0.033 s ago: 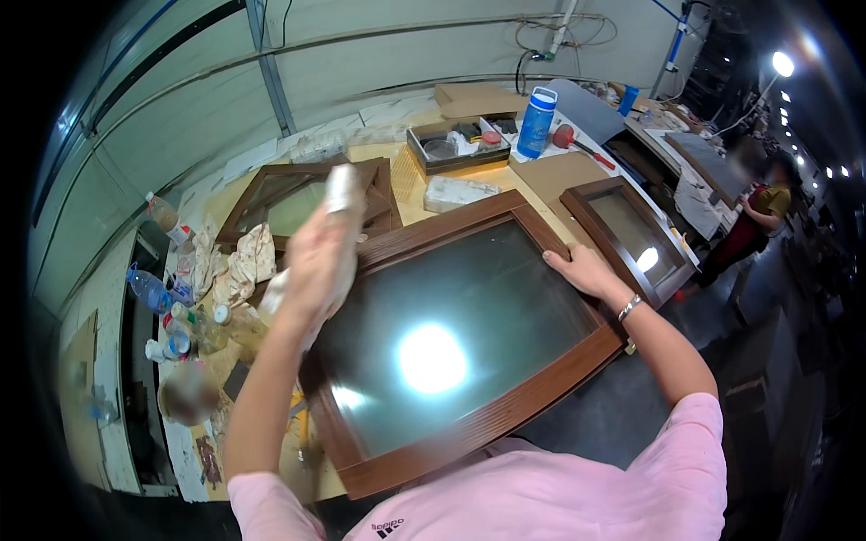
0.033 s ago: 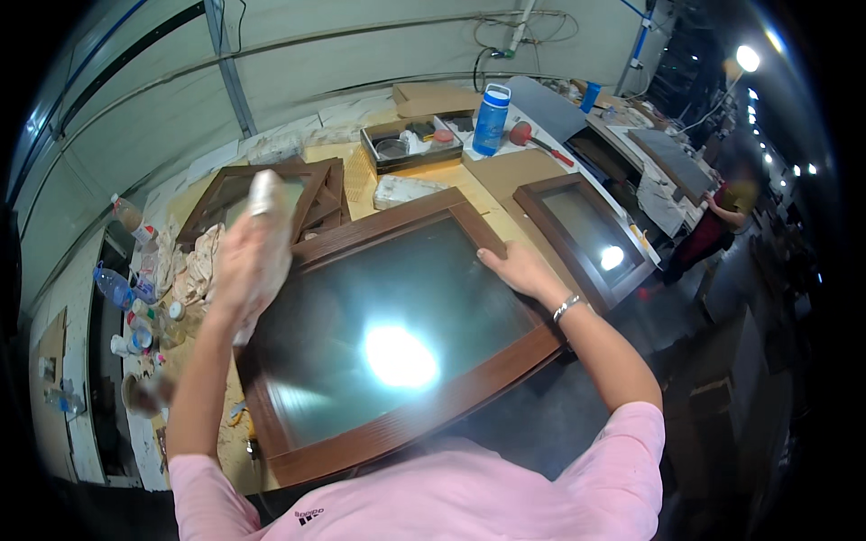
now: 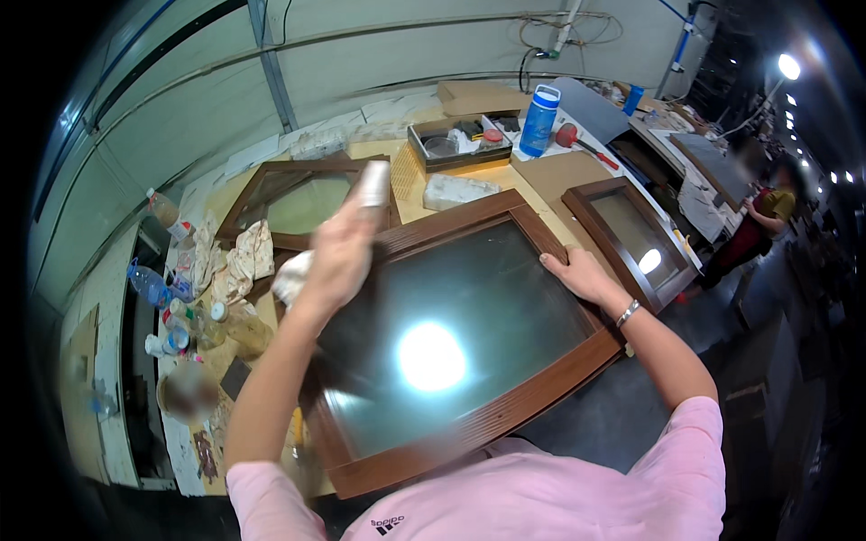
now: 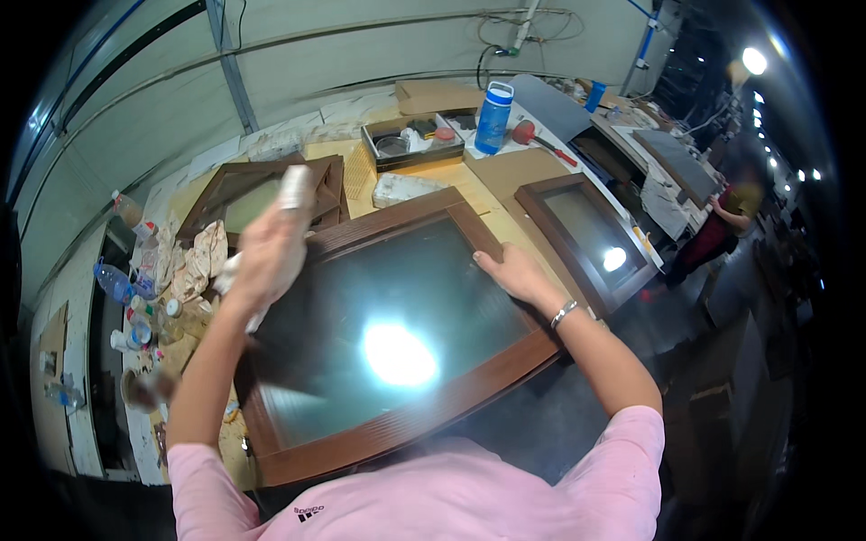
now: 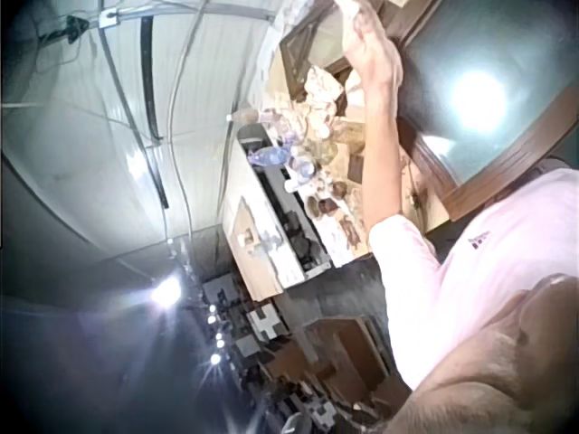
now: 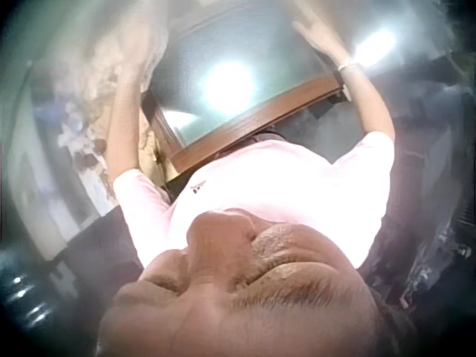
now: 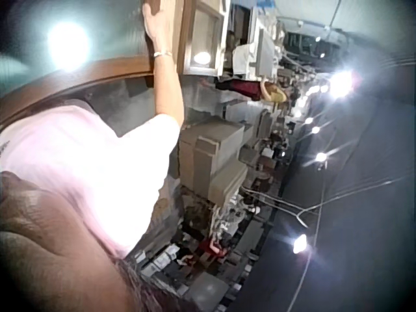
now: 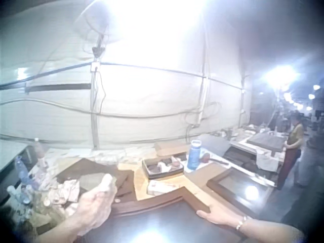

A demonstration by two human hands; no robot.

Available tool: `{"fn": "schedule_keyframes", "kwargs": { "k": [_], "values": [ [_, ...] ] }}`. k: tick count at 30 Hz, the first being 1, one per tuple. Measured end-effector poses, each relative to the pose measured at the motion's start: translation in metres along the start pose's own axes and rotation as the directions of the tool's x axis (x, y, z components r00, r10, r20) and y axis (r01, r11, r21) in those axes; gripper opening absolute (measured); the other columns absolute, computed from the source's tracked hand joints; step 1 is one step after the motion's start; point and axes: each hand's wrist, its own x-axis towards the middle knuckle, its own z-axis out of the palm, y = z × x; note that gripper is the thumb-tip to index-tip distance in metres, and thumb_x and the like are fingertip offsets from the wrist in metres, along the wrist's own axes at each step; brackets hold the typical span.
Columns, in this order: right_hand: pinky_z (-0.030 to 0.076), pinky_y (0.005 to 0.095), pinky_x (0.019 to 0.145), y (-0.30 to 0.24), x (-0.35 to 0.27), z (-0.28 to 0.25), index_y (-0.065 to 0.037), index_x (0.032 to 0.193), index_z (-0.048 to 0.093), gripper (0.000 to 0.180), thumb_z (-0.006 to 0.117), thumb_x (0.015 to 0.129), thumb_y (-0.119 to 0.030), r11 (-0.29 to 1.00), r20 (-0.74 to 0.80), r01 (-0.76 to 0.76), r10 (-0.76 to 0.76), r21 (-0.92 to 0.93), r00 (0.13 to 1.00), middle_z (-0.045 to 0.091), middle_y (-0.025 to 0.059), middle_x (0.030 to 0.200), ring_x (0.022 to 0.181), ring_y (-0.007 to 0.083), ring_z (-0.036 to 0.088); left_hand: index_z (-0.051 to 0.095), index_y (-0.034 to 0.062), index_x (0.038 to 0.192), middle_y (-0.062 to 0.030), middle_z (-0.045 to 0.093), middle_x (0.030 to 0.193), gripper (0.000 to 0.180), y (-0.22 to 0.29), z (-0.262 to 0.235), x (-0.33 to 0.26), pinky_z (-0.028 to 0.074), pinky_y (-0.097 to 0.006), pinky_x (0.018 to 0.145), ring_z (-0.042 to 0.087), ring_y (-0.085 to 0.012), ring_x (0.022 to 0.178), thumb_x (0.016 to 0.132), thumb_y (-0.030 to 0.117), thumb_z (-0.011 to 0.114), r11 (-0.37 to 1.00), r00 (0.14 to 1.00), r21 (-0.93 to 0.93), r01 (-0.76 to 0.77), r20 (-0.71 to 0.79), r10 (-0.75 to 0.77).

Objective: The person cleans and inspects wooden cabinet doors with glass panels using a cloth. They wipe the wooden frames and the glass surfaces of several panels one at a time on a workbench, applying a liquid from a bottle to the cloth.

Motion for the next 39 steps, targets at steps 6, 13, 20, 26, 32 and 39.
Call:
{"fn": "schedule_keyframes", "kwargs": {
  "k": [6,13,20,26,32,39],
  "values": [
    [0.052,0.0476,0.079,0.005,0.001,-0.008,0.017,0.102,0.055,0.064,0.063,0.091,-0.045,0.994,0.127,0.089,-0.097,0.068,0.987,0.064,0.0359,0.089,0.087,0.0475,0.065,0.046,0.0133,0.146,-0.0054,0.047,0.149,0.054,-0.031,0.069,0.004,0.030,-0.049,0.115,0.041,-0.0281,0.139,0.096,0.030,0.058,0.445,0.930,0.846,-0.295,0.362,-0.070],
    [0.052,0.0493,0.075,0.016,-0.002,-0.004,0.016,0.102,0.052,0.058,0.065,0.089,-0.038,0.964,0.119,0.162,-0.190,0.211,0.975,0.064,0.0343,0.085,0.083,0.0473,0.065,0.069,0.0033,0.107,-0.0156,0.067,0.108,0.021,0.004,-0.065,-0.120,0.047,-0.041,0.089,0.060,-0.0323,0.099,0.089,0.011,0.061,0.270,0.942,0.903,0.333,-0.308,-0.134],
    [0.052,0.0499,0.076,0.018,-0.001,-0.009,0.017,0.103,0.052,0.056,0.064,0.089,-0.035,0.967,0.145,0.139,-0.172,0.213,0.974,0.064,0.0347,0.087,0.084,0.0473,0.065,0.067,0.0035,0.115,-0.0142,0.060,0.127,0.032,0.010,0.062,-0.038,0.046,-0.042,0.096,0.057,-0.0329,0.109,0.084,0.012,0.069,0.502,0.983,0.863,-0.054,0.133,-0.124],
    [0.052,0.0508,0.077,0.025,-0.003,-0.007,0.018,0.102,0.054,0.056,0.062,0.091,-0.036,0.947,0.080,0.178,-0.206,0.268,0.975,0.064,0.0346,0.087,0.085,0.0477,0.065,0.071,0.0011,0.095,-0.0132,0.062,0.104,0.016,-0.001,0.001,-0.087,0.047,-0.043,0.084,0.058,-0.0335,0.096,0.081,0.008,0.069,0.289,0.990,0.947,0.143,-0.133,-0.055],
    [0.051,0.0514,0.079,0.016,0.005,-0.001,0.018,0.102,0.056,0.064,0.050,0.096,-0.046,0.967,0.113,0.088,-0.117,0.240,0.987,0.065,0.0353,0.085,0.085,0.0480,0.066,0.062,-0.0076,0.108,-0.0233,0.059,0.109,0.032,0.023,0.186,-0.048,0.045,-0.045,0.091,0.057,-0.0387,0.101,0.079,0.007,0.067,0.723,0.921,0.617,-0.312,0.382,0.072],
    [0.051,0.0518,0.079,0.020,0.001,-0.009,0.014,0.088,0.062,0.064,0.045,0.099,-0.047,0.960,0.094,0.074,-0.103,0.271,0.990,0.064,0.0366,0.082,0.083,0.0496,0.065,0.067,-0.0019,0.108,-0.0212,0.062,0.110,0.024,0.050,0.151,0.006,0.045,-0.046,0.093,0.057,-0.0368,0.105,0.089,0.011,0.060,0.953,0.966,0.297,0.060,0.222,-0.130]
  ]
}}
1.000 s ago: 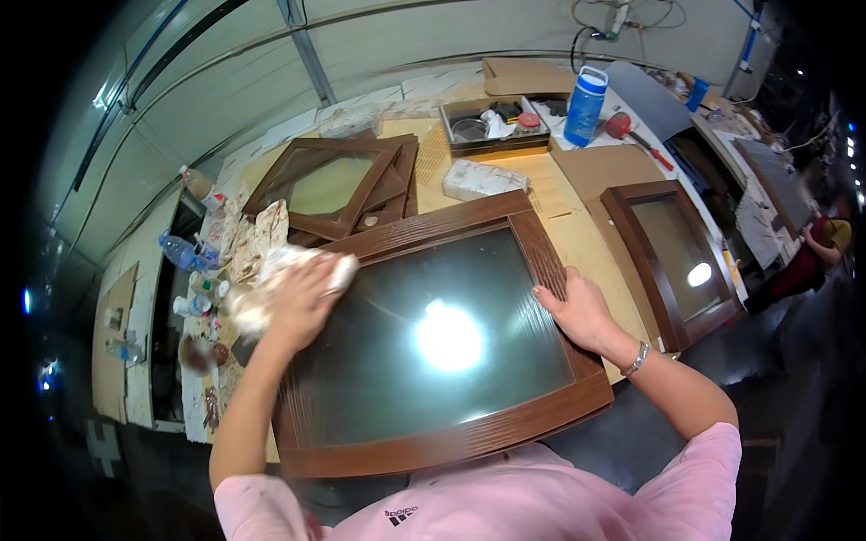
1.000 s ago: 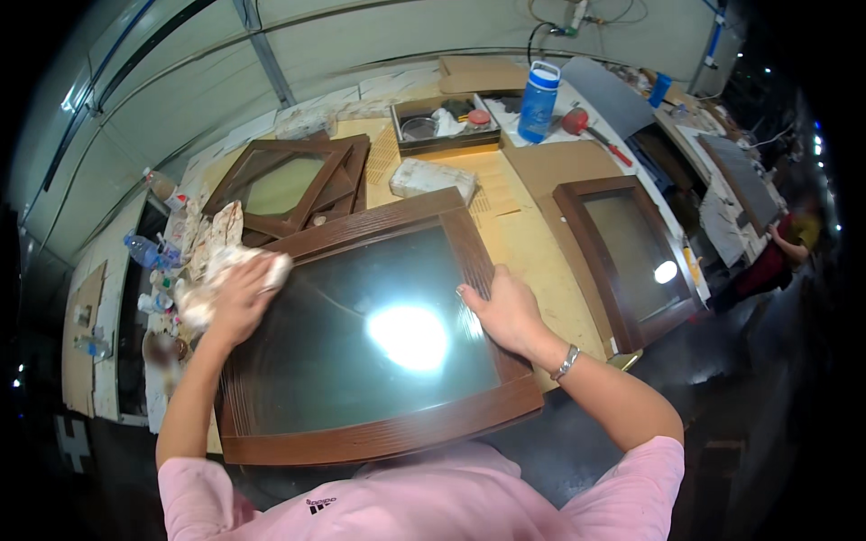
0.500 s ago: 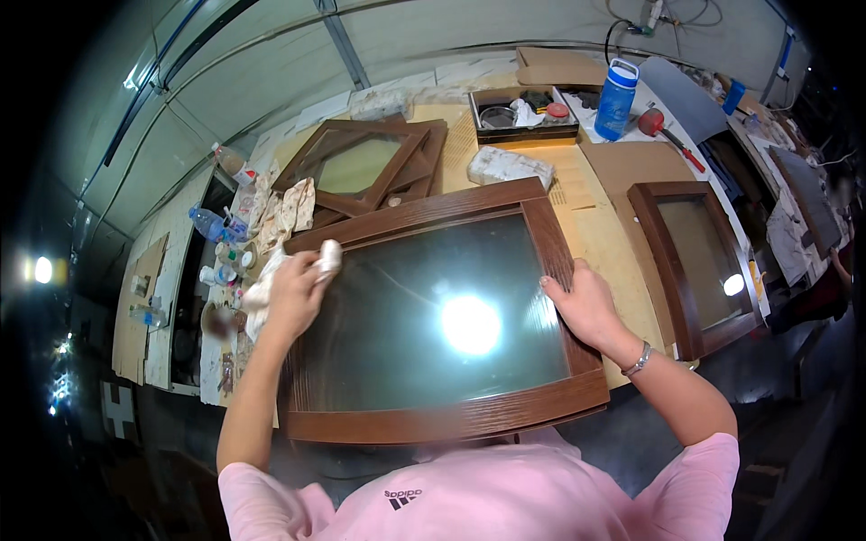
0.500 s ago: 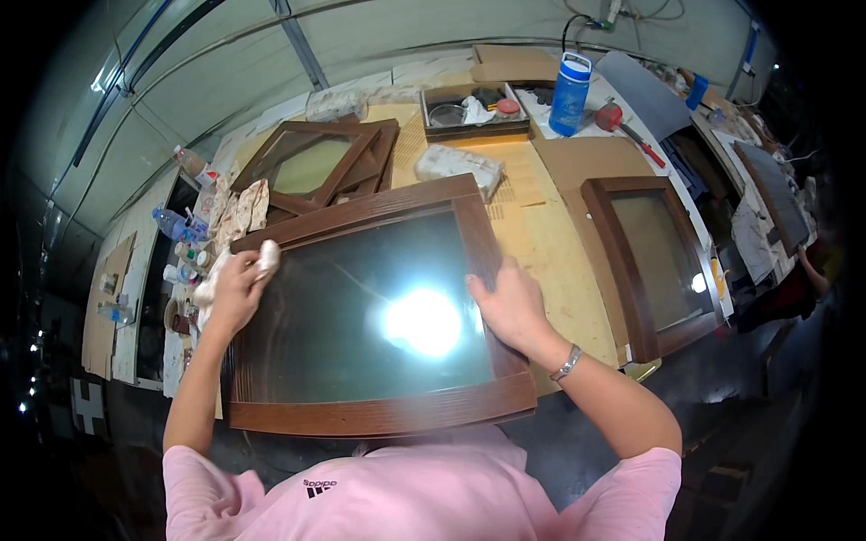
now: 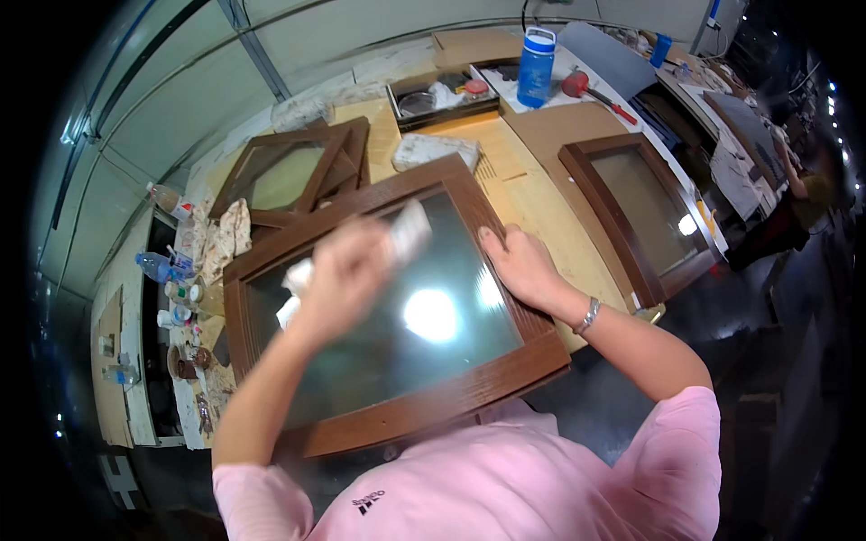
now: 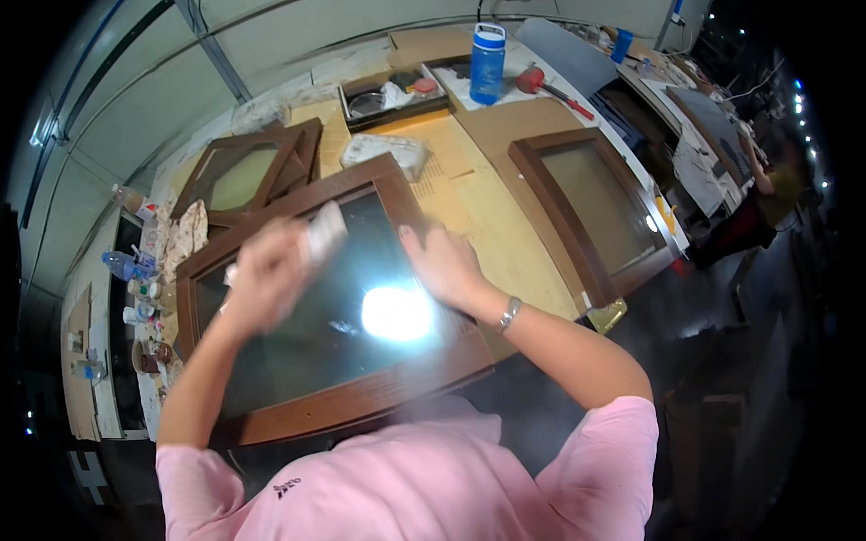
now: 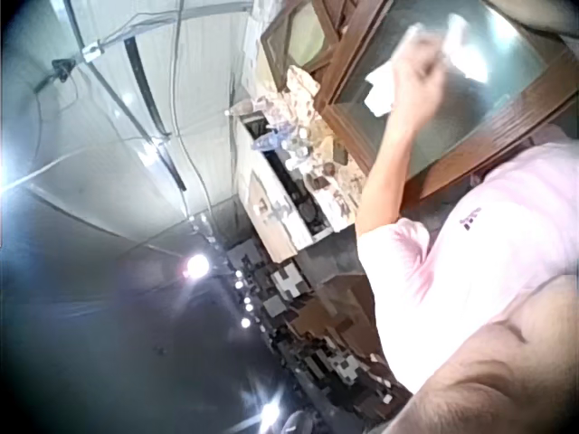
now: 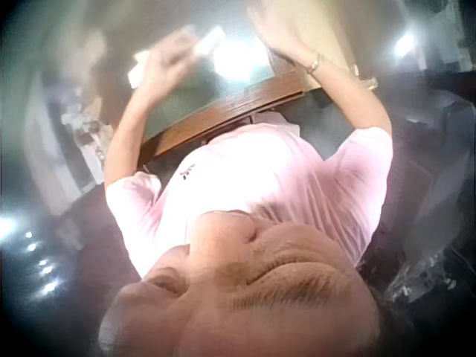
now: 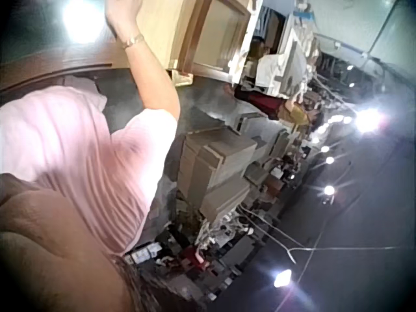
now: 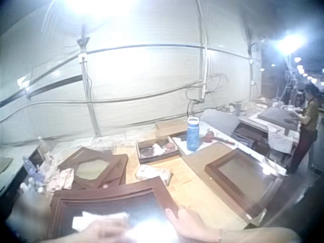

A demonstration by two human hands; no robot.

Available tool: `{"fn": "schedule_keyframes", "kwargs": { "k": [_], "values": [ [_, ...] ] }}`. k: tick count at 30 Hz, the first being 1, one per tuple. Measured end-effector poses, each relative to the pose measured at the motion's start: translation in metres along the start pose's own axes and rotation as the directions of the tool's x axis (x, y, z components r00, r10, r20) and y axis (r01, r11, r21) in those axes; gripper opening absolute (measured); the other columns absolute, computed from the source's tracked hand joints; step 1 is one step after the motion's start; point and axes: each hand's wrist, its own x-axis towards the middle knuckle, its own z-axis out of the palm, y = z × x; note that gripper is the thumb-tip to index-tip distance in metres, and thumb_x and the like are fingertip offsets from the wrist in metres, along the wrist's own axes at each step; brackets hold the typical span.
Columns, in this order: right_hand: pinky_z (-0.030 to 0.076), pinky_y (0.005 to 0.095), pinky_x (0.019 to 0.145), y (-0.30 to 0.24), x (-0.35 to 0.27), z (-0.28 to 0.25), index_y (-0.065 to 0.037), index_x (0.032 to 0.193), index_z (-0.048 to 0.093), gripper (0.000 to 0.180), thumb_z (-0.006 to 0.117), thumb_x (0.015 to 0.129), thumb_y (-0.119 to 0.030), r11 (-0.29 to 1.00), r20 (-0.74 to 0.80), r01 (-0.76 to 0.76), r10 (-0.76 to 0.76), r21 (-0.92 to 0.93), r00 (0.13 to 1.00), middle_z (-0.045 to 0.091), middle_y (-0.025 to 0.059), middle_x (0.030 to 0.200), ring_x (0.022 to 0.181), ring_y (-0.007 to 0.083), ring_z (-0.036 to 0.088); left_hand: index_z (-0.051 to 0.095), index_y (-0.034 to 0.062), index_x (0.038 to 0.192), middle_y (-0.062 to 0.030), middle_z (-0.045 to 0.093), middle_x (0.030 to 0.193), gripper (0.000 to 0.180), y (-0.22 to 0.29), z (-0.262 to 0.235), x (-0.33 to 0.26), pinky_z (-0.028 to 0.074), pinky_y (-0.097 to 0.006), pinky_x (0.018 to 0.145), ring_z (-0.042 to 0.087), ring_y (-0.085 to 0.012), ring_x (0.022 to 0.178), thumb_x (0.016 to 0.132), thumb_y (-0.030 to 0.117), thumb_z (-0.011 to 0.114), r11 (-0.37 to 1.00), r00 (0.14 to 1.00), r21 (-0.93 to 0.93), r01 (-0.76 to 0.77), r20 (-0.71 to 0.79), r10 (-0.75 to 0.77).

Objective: The person cleans and inspects wooden cabinet doors with glass panels using a cloth. They wipe the wooden frames and the glass surfaces of several panels one at a time on a workbench, applying a liquid from a bottle to the cloth.

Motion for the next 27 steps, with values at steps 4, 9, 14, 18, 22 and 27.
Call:
{"fn": "schedule_keyframes", "kwargs": {
  "k": [4,9,14,18,22,27],
  "values": [
    [0.051,0.0521,0.075,-0.006,-0.001,0.013,0.013,0.082,0.062,0.069,0.042,0.101,-0.050,0.997,-0.058,0.051,-0.048,0.058,0.997,0.063,0.0350,0.078,0.080,0.0494,0.064,0.064,0.0008,0.116,-0.0211,0.055,0.124,0.034,-0.035,0.056,0.040,0.042,-0.046,0.090,0.050,-0.0372,0.109,0.082,0.005,0.059,0.807,0.960,0.568,-0.163,-0.097,0.262],
    [0.050,0.0494,0.078,0.001,0.000,-0.002,0.014,0.089,0.061,0.071,0.043,0.100,-0.053,0.998,0.008,-0.025,0.025,0.058,1.000,0.062,0.0365,0.081,0.083,0.0485,0.064,0.071,0.0053,0.116,-0.0139,0.056,0.133,0.047,0.018,0.045,-0.044,0.038,-0.046,0.096,0.051,-0.0342,0.108,0.072,-0.007,0.057,0.873,0.769,0.120,-0.472,0.540,0.342],
    [0.050,0.0511,0.078,-0.002,0.001,0.004,0.014,0.079,0.060,0.071,0.045,0.099,-0.052,0.998,-0.026,0.005,-0.004,0.059,1.000,0.062,0.0374,0.079,0.081,0.0501,0.064,0.070,0.0085,0.118,-0.0124,0.064,0.126,0.044,0.004,-0.005,-0.036,0.043,-0.041,0.102,0.059,-0.0282,0.109,0.082,-0.011,0.054,0.938,0.918,-0.164,0.304,0.314,-0.242],
    [0.050,0.0507,0.078,-0.007,0.001,0.010,0.015,0.082,0.060,0.070,0.045,0.099,-0.051,1.000,-0.038,0.028,-0.028,-0.002,0.999,0.062,0.0369,0.079,0.082,0.0492,0.064,0.066,-0.0003,0.118,-0.0174,0.057,0.133,0.052,0.020,0.072,-0.026,0.046,-0.042,0.088,0.055,-0.0357,0.094,0.068,-0.011,0.056,0.803,0.848,0.309,-0.510,0.339,0.408],
    [0.050,0.0498,0.078,-0.002,-0.001,0.001,0.016,0.088,0.059,0.070,0.046,0.099,-0.051,1.000,-0.012,-0.010,0.010,0.009,1.000,0.062,0.0369,0.081,0.083,0.0485,0.065,0.072,0.0080,0.117,-0.0089,0.065,0.130,0.060,0.031,0.017,-0.075,0.045,-0.038,0.089,0.057,-0.0296,0.095,0.063,-0.015,0.060,0.978,0.799,0.065,-0.200,0.589,0.125],
    [0.052,0.0472,0.079,-0.010,-0.002,-0.002,0.016,0.093,0.058,0.066,0.055,0.094,-0.050,0.998,0.020,-0.019,0.021,-0.056,1.000,0.065,0.0337,0.083,0.086,0.0461,0.066,0.071,0.0055,0.114,-0.0082,0.066,0.121,0.040,0.031,0.026,-0.047,0.045,-0.039,0.086,0.057,-0.0269,0.095,0.078,-0.007,0.063,0.967,0.961,0.182,-0.180,0.243,0.133]
  ]
}}
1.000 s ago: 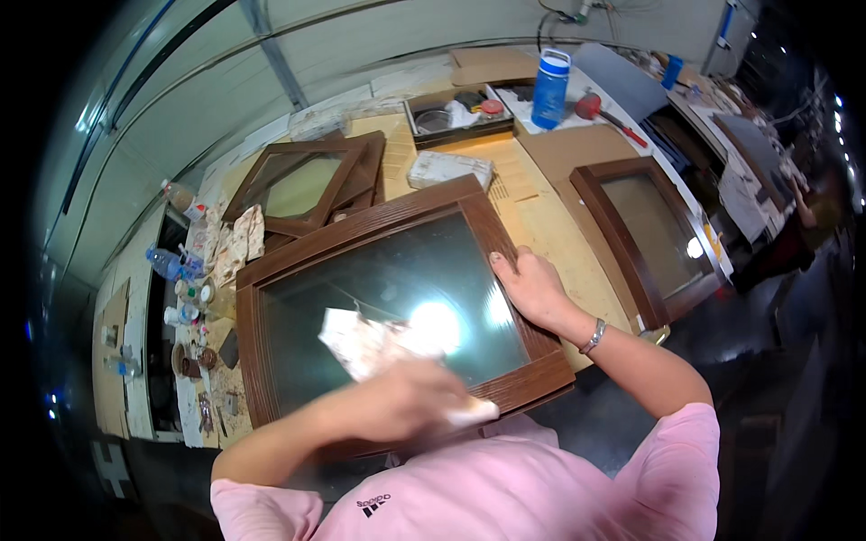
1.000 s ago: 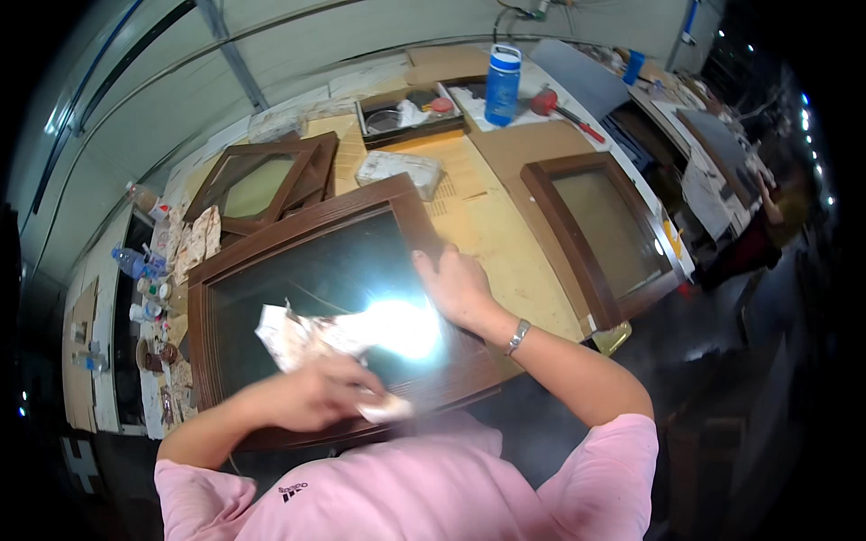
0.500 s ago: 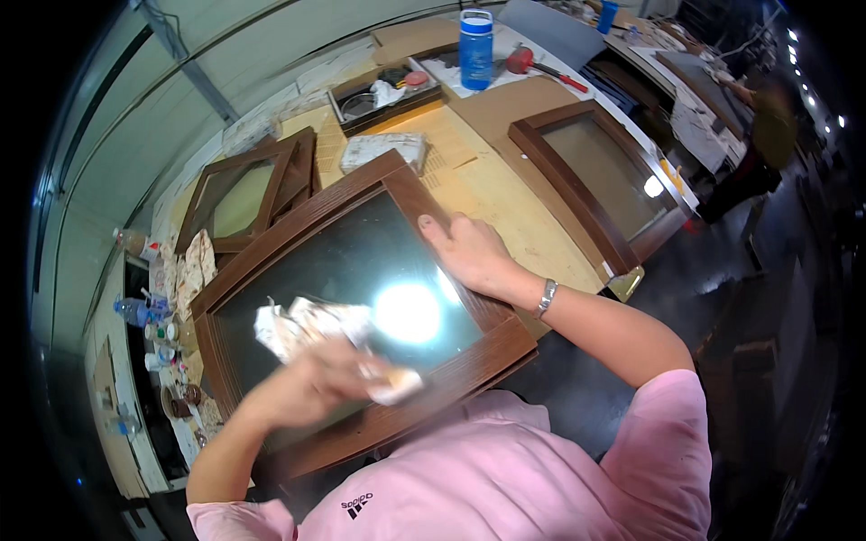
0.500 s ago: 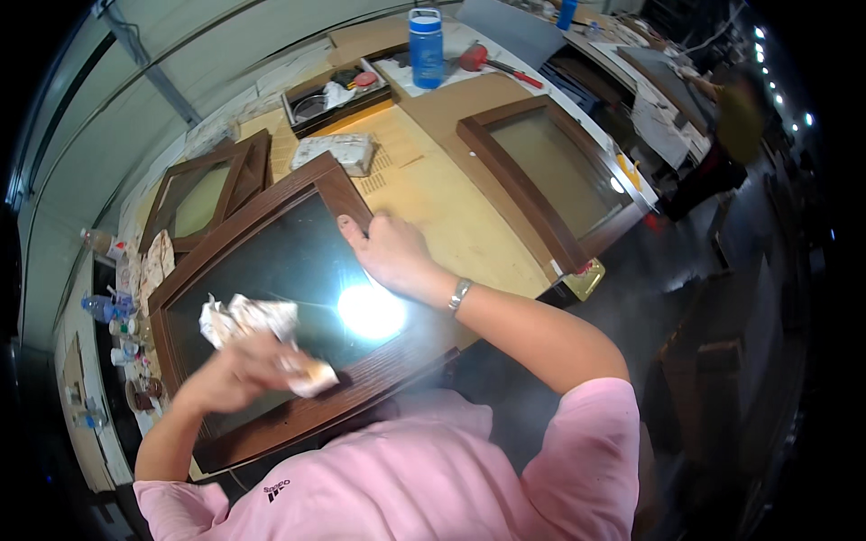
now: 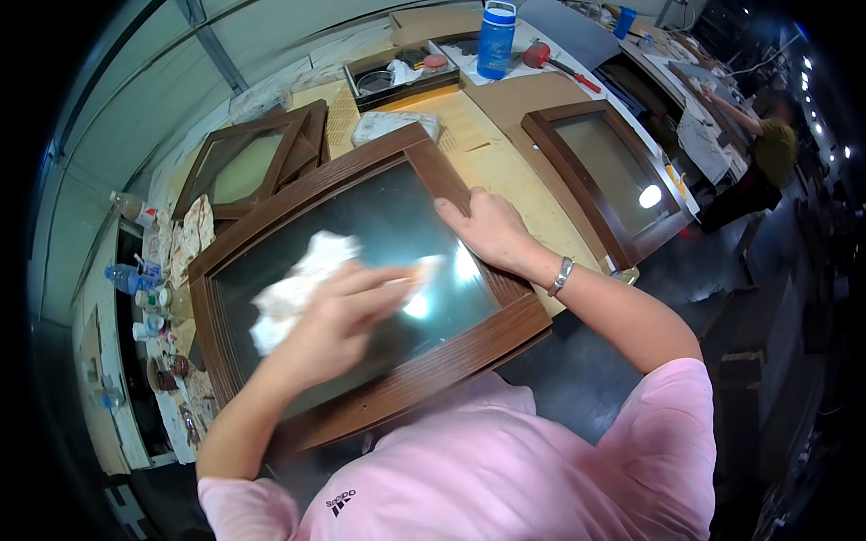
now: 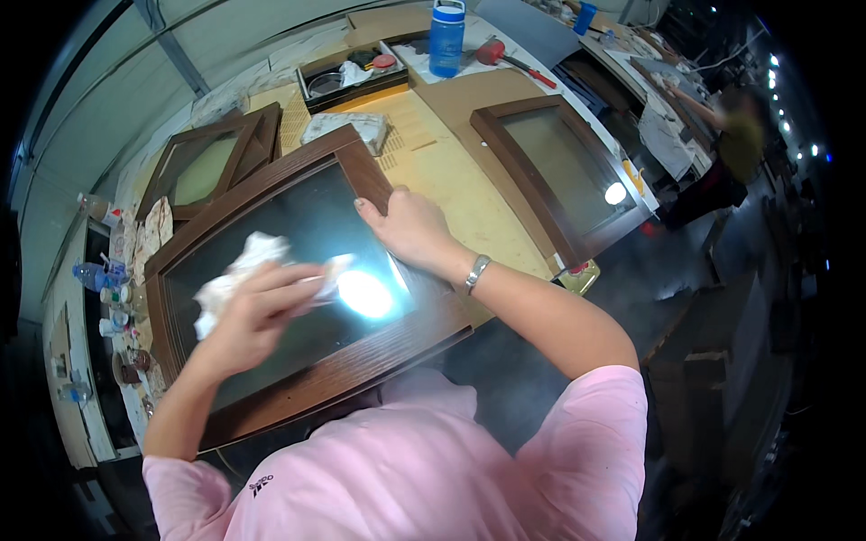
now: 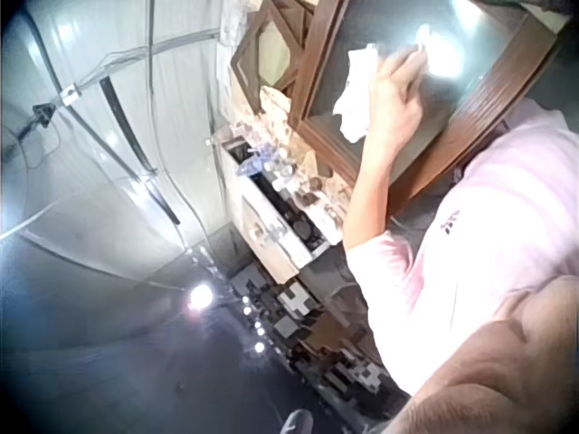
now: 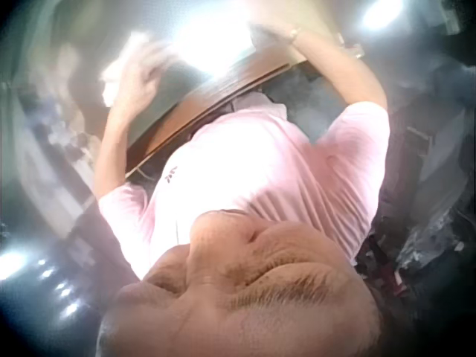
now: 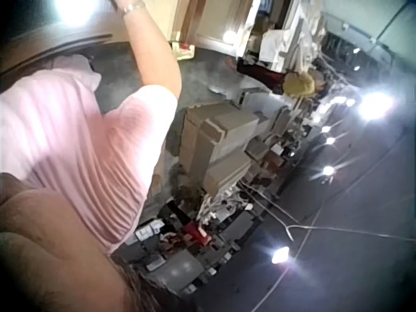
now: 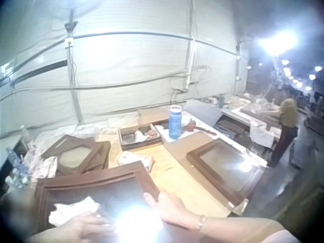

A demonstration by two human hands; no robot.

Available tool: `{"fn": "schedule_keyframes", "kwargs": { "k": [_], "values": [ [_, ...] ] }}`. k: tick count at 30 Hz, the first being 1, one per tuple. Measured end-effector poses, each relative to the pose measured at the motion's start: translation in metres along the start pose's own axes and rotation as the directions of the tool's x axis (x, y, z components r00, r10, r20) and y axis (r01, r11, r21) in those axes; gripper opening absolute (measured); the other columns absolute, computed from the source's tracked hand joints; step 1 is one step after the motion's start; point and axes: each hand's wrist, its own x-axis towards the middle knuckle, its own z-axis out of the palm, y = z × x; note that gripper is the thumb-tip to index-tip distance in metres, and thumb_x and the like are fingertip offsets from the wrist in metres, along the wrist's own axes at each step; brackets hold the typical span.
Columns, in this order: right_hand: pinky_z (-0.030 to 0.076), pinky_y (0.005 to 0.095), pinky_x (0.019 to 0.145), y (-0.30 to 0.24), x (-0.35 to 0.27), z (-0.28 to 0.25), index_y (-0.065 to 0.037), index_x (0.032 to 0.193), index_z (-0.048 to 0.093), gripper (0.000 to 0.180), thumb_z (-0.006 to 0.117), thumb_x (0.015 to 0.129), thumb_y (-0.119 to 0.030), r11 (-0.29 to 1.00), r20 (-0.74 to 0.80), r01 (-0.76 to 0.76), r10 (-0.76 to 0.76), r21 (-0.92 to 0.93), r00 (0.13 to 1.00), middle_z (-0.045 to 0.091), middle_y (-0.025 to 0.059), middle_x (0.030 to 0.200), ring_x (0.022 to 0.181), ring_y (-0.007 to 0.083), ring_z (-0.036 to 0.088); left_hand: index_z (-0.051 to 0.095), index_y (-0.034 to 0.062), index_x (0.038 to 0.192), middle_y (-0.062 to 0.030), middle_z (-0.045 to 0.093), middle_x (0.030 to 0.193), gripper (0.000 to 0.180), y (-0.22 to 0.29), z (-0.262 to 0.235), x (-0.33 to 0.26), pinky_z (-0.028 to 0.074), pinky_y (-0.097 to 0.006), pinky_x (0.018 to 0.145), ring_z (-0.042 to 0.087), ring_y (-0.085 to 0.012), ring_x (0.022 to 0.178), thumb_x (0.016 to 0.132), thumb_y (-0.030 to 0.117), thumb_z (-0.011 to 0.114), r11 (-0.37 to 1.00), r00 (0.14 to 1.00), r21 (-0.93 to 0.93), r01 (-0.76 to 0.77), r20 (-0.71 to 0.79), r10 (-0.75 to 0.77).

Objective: The person cleans and inspects wooden cabinet doors with glass panels using a cloth. They wipe the wooden frames and the glass surfaces of several panels one at a time on a workbench, applying a liquid from a bottle to the cloth.

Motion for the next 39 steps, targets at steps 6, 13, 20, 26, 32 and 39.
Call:
{"fn": "schedule_keyframes", "kwargs": {
  "k": [6,13,20,26,32,39],
  "values": [
    [0.052,0.0479,0.080,0.004,-0.003,0.006,0.015,0.097,0.056,0.059,0.060,0.092,-0.044,0.997,0.020,0.023,-0.021,-0.078,1.000,0.065,0.0341,0.087,0.087,0.0461,0.066,0.072,0.0056,0.112,-0.0016,0.063,0.131,0.051,-0.007,0.025,-0.024,0.045,-0.037,0.080,0.055,-0.0259,0.093,0.065,-0.010,0.061,0.968,0.955,0.038,-0.247,0.180,0.236],
    [0.052,0.0508,0.078,0.005,-0.001,0.017,0.015,0.099,0.056,0.053,0.049,0.099,-0.038,0.998,-0.046,0.048,-0.049,-0.028,0.998,0.065,0.0337,0.085,0.085,0.0477,0.065,0.071,0.0087,0.112,-0.0061,0.063,0.124,0.041,-0.041,0.033,0.056,0.046,-0.039,0.076,0.056,-0.0296,0.087,0.075,-0.005,0.057,0.875,0.959,0.471,-0.111,-0.181,0.218],
    [0.051,0.0535,0.080,0.014,-0.003,0.009,0.013,0.101,0.057,0.049,0.047,0.100,-0.035,0.999,-0.058,0.032,-0.032,0.000,0.998,0.065,0.0338,0.086,0.086,0.0497,0.064,0.071,0.0162,0.114,-0.0083,0.064,0.118,0.045,-0.012,0.038,0.023,0.050,-0.047,0.083,0.060,-0.0303,0.093,0.075,-0.003,0.061,0.933,0.966,0.250,-0.260,0.068,0.251],
    [0.048,0.0515,0.085,-0.001,-0.007,0.013,0.014,0.101,0.056,0.048,0.049,0.097,-0.034,1.000,-0.006,0.026,-0.026,-0.008,1.000,0.063,0.0378,0.092,0.093,0.0501,0.063,0.067,0.0100,0.121,-0.0123,0.063,0.121,0.049,-0.013,0.045,0.007,0.049,-0.043,0.082,0.059,-0.0304,0.095,0.073,-0.003,0.062,0.914,0.966,0.329,-0.239,-0.019,0.259],
    [0.050,0.0506,0.083,0.011,-0.010,0.004,0.017,0.101,0.054,0.049,0.049,0.097,-0.032,0.998,-0.030,0.063,-0.063,0.022,0.998,0.063,0.0364,0.088,0.088,0.0493,0.064,0.072,0.0168,0.113,-0.0090,0.067,0.117,0.056,-0.046,-0.034,-0.125,0.047,-0.041,0.085,0.062,-0.0296,0.099,0.068,-0.013,0.057,0.873,0.975,0.451,0.185,-0.192,-0.107],
    [0.050,0.0492,0.084,0.001,-0.009,0.015,0.015,0.101,0.056,0.047,0.050,0.097,-0.032,0.999,0.007,0.033,-0.033,0.038,0.999,0.064,0.0356,0.090,0.091,0.0482,0.064,0.071,0.0040,0.104,-0.0150,0.064,0.113,0.030,-0.002,-0.041,-0.172,0.049,-0.038,0.088,0.062,-0.0328,0.102,0.077,-0.005,0.063,0.918,0.930,0.220,0.329,-0.243,-0.275]
  ]
}}
